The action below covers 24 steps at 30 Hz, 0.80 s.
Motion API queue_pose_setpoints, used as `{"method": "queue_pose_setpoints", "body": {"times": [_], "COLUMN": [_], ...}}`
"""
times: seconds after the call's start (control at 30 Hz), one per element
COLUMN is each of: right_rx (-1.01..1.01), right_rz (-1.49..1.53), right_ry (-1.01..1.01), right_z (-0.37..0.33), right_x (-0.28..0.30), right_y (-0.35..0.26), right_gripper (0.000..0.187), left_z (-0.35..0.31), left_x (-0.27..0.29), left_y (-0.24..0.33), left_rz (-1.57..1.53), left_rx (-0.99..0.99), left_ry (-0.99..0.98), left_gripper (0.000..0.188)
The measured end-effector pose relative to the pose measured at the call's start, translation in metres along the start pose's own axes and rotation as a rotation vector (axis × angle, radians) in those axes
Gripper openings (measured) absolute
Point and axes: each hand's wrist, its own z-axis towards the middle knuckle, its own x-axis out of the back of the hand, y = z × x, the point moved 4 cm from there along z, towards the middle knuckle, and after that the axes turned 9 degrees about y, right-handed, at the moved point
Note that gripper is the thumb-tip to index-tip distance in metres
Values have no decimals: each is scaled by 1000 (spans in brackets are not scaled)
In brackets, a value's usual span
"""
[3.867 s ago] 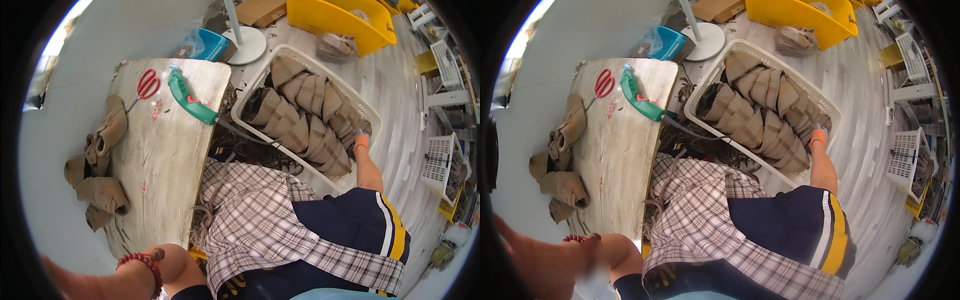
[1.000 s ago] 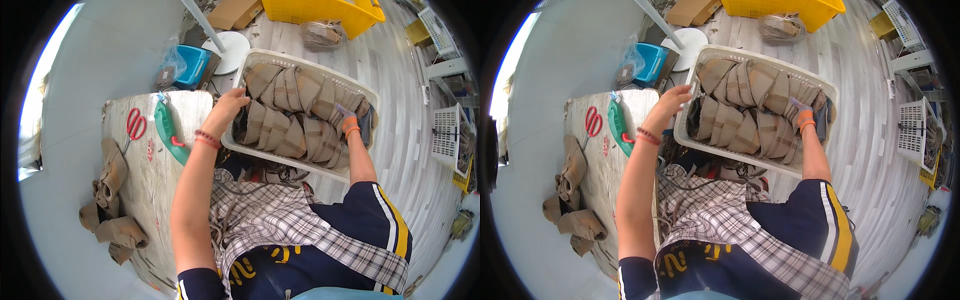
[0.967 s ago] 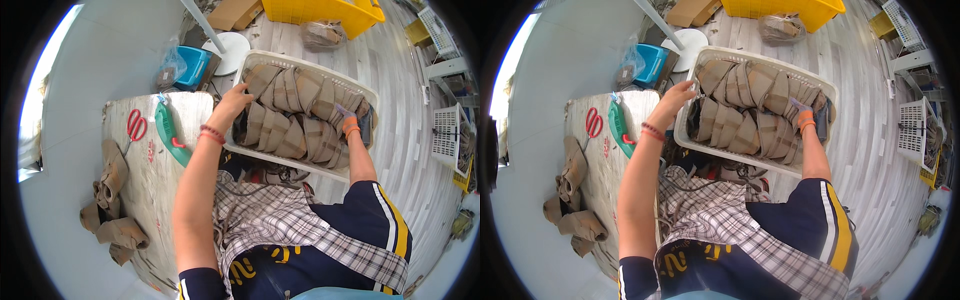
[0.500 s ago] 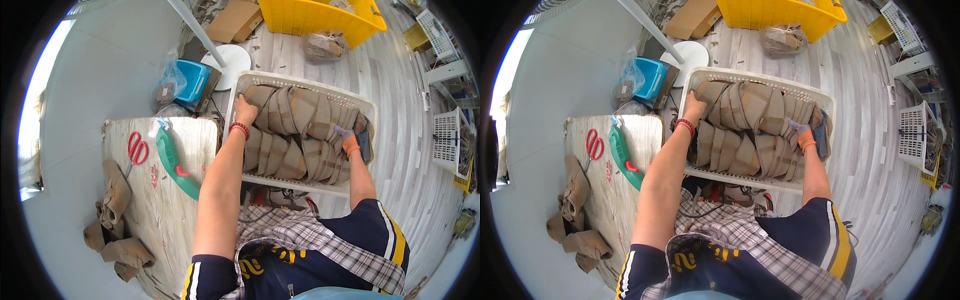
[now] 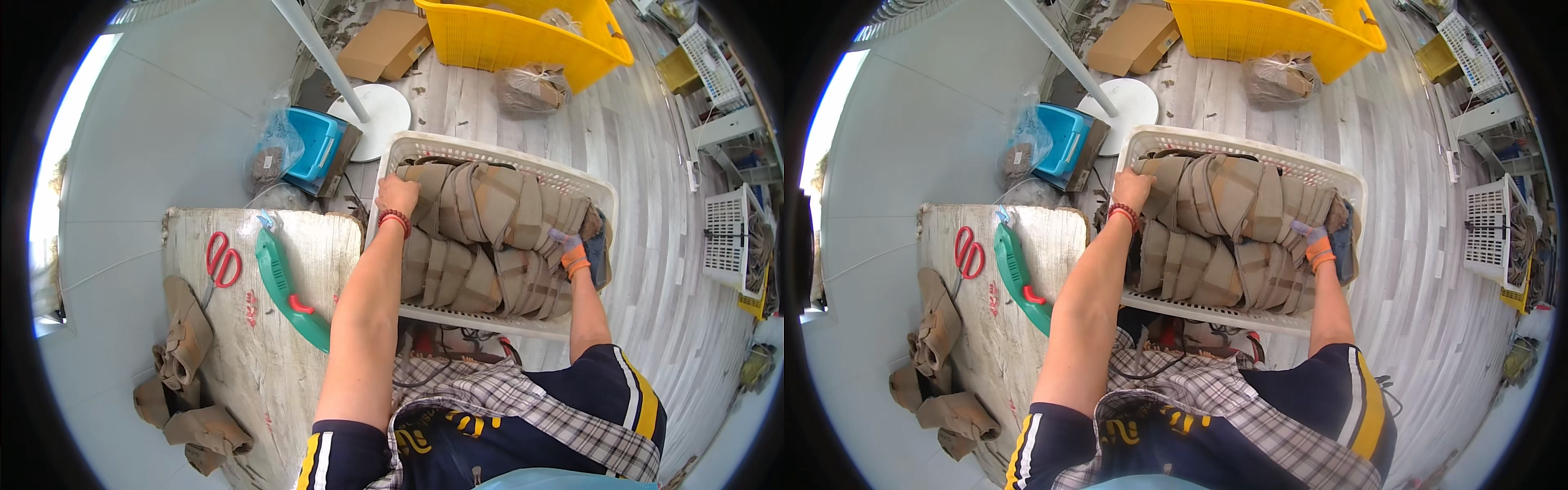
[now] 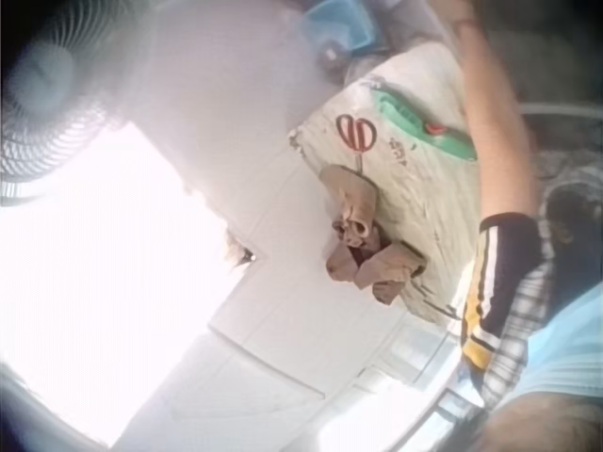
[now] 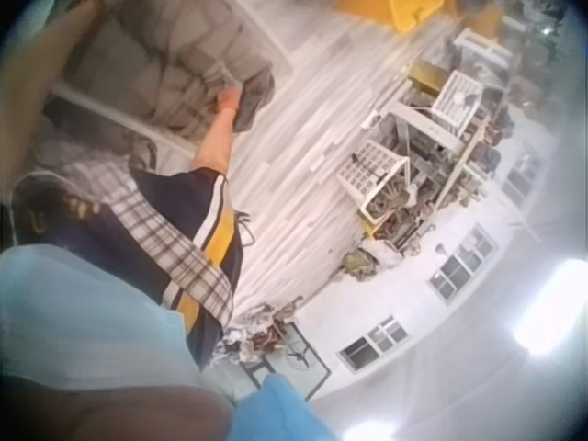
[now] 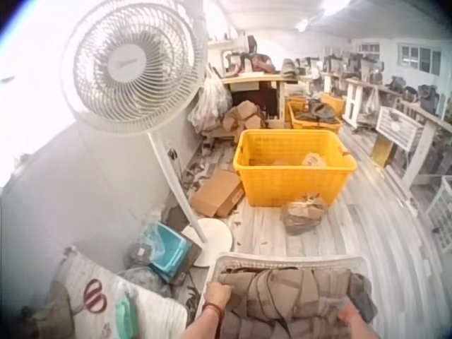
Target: The person retrieves beige shoe uppers from a white basket and places them on a worktable. Using a green rotary tool, they trim the inner lining of each upper, then switch to red-handled scissors to cut away excess material. The trimmed uppers are set aside on the table.
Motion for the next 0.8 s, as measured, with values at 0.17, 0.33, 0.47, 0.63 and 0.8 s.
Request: {"method": "queue_pose_setpoints", "body": {"times": [0.17,0.33,0.47,0.63,0.8], "right_rx": [-183,-295,-356,-269,-161], "right_rz": [171,259,377,401,477], "right_ry": [157,156,182,191,209], "right_z": [2,-22,-40,-41,-26], "right_x": [-2,-15,-20,-8,7], "right_y": [9,-22,-36,-30,-10], "right_gripper": [42,40,39,38,38], "left_z": [-8,-4,-21,-44,-71], "left_x": [6,-53,-36,-9,24], "left_y": [-8,-42,-42,-40,-29], "left_rz": [-61,-95,-280,-413,-559], "left_rx": [39,22,81,-6,-67], "left_ry": [-248,-270,-338,-283,-311], "left_gripper": [55,54,55,49,41]}}
